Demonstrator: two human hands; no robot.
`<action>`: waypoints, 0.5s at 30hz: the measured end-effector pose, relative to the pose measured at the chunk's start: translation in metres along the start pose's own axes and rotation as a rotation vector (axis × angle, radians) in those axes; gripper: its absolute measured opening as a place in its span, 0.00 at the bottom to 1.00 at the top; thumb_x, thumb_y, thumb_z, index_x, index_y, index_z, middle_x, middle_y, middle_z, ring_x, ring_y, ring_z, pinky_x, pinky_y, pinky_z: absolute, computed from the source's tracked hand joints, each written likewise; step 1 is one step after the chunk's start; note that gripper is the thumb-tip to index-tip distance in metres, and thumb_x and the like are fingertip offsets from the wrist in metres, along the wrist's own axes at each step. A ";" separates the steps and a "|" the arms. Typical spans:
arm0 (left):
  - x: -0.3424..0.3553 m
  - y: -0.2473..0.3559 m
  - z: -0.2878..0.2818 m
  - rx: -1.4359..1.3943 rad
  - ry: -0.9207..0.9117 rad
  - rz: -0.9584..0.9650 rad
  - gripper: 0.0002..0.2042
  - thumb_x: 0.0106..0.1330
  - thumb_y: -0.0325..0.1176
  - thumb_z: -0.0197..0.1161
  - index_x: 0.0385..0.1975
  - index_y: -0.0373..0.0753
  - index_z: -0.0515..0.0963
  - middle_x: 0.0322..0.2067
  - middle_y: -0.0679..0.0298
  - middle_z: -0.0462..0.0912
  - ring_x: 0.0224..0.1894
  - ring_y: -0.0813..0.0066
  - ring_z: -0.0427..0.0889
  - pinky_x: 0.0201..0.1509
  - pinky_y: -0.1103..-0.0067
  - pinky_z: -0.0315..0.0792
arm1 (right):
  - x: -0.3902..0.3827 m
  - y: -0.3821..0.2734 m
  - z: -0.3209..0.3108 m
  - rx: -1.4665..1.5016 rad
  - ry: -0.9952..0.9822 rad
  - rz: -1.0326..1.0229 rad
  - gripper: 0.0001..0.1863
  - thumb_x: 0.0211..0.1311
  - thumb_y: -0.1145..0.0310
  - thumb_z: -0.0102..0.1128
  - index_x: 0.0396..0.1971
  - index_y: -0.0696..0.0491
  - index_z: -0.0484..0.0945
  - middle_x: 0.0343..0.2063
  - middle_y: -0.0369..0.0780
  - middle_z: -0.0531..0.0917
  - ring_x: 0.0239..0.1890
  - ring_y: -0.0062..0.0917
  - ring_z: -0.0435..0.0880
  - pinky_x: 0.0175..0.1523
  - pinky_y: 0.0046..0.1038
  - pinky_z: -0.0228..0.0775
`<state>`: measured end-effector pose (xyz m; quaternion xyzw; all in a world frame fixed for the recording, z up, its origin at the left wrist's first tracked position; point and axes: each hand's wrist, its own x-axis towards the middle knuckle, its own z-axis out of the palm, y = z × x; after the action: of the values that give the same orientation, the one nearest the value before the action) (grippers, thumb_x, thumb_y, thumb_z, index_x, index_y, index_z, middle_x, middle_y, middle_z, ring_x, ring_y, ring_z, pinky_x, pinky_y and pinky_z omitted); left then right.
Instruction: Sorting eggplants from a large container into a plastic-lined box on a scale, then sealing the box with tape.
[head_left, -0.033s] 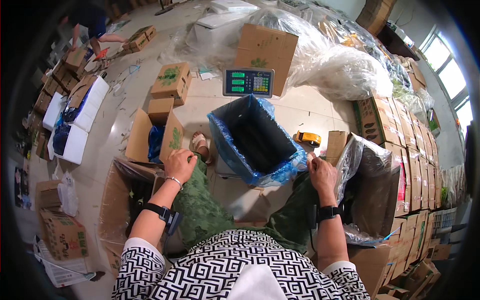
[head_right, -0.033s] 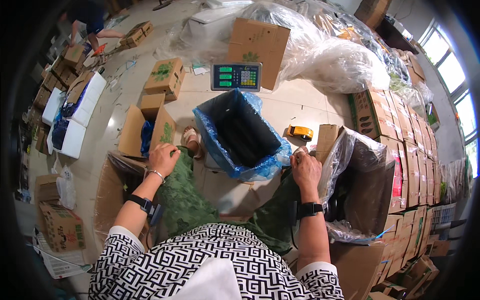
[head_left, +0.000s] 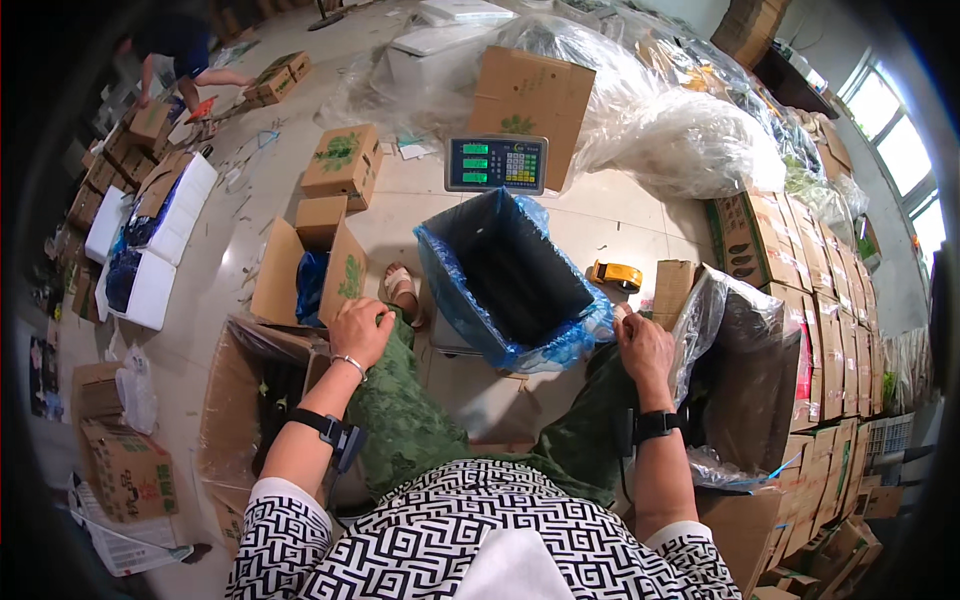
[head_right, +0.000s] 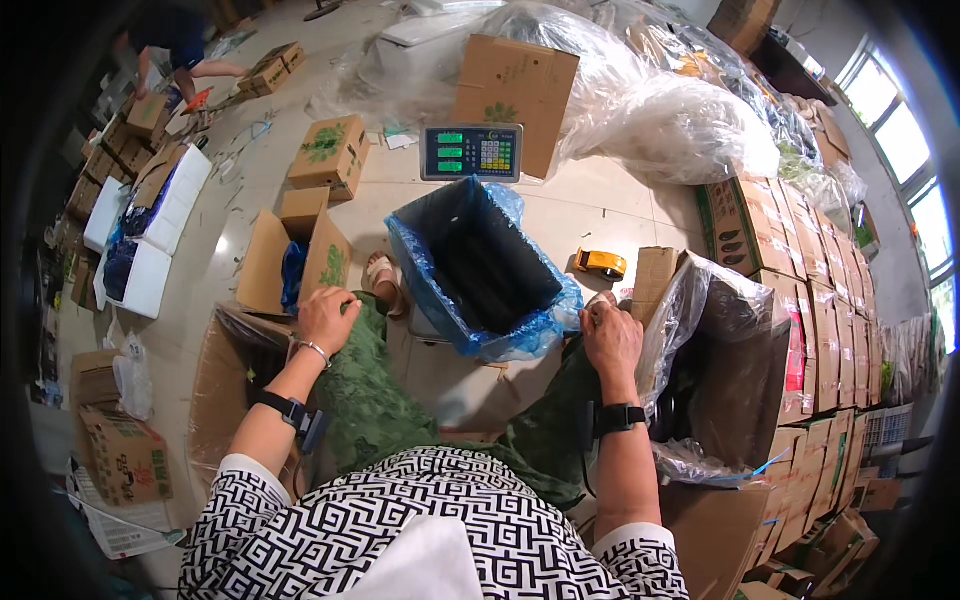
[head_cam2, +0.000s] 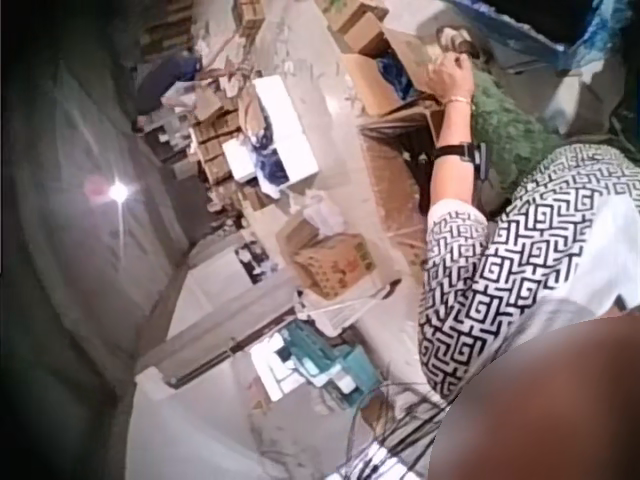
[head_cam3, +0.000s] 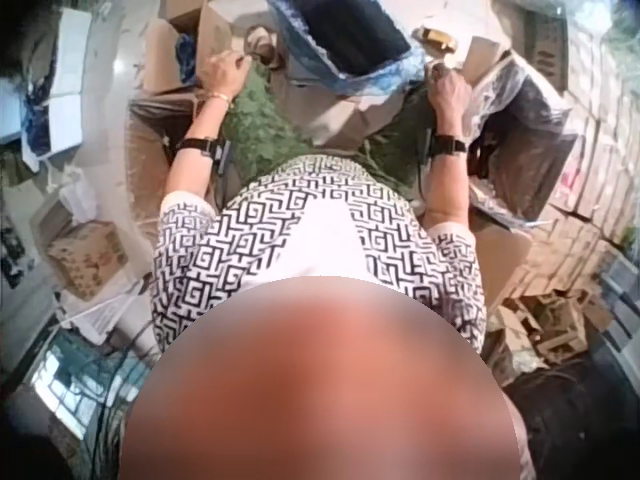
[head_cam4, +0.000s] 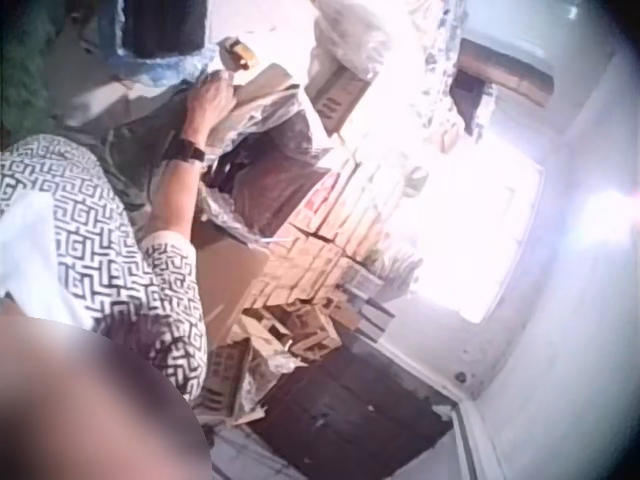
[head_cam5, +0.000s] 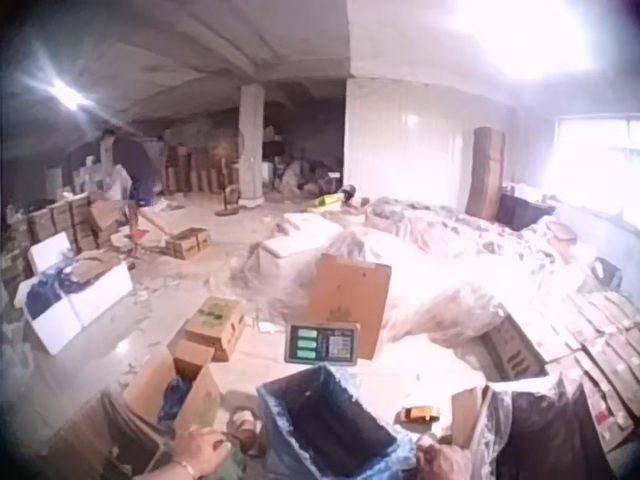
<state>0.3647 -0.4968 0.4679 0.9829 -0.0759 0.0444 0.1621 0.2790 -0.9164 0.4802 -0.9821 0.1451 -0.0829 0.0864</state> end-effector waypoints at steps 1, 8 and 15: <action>0.001 0.003 -0.001 0.011 0.037 0.037 0.09 0.57 0.40 0.61 0.27 0.43 0.81 0.34 0.65 0.81 0.43 0.62 0.76 0.47 0.67 0.69 | 0.002 -0.001 -0.001 -0.003 -0.006 -0.003 0.15 0.57 0.53 0.57 0.28 0.50 0.80 0.26 0.42 0.82 0.35 0.36 0.80 0.42 0.37 0.66; 0.007 0.003 -0.007 0.034 0.059 0.023 0.09 0.57 0.41 0.59 0.27 0.43 0.80 0.34 0.65 0.81 0.44 0.63 0.75 0.48 0.68 0.67 | 0.014 -0.010 -0.001 0.033 -0.029 0.014 0.14 0.56 0.53 0.57 0.27 0.50 0.80 0.26 0.44 0.82 0.34 0.37 0.80 0.41 0.38 0.67; 0.004 0.002 0.017 0.050 0.091 0.081 0.10 0.55 0.42 0.55 0.23 0.46 0.81 0.28 0.61 0.81 0.36 0.60 0.78 0.40 0.64 0.71 | 0.009 0.018 0.028 -0.184 -0.172 -0.040 0.16 0.48 0.56 0.62 0.34 0.50 0.81 0.43 0.43 0.79 0.41 0.36 0.80 0.47 0.38 0.66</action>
<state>0.3698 -0.5045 0.4524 0.9797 -0.1070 0.0974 0.1387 0.2881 -0.9319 0.4505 -0.9921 0.1245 0.0136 0.0065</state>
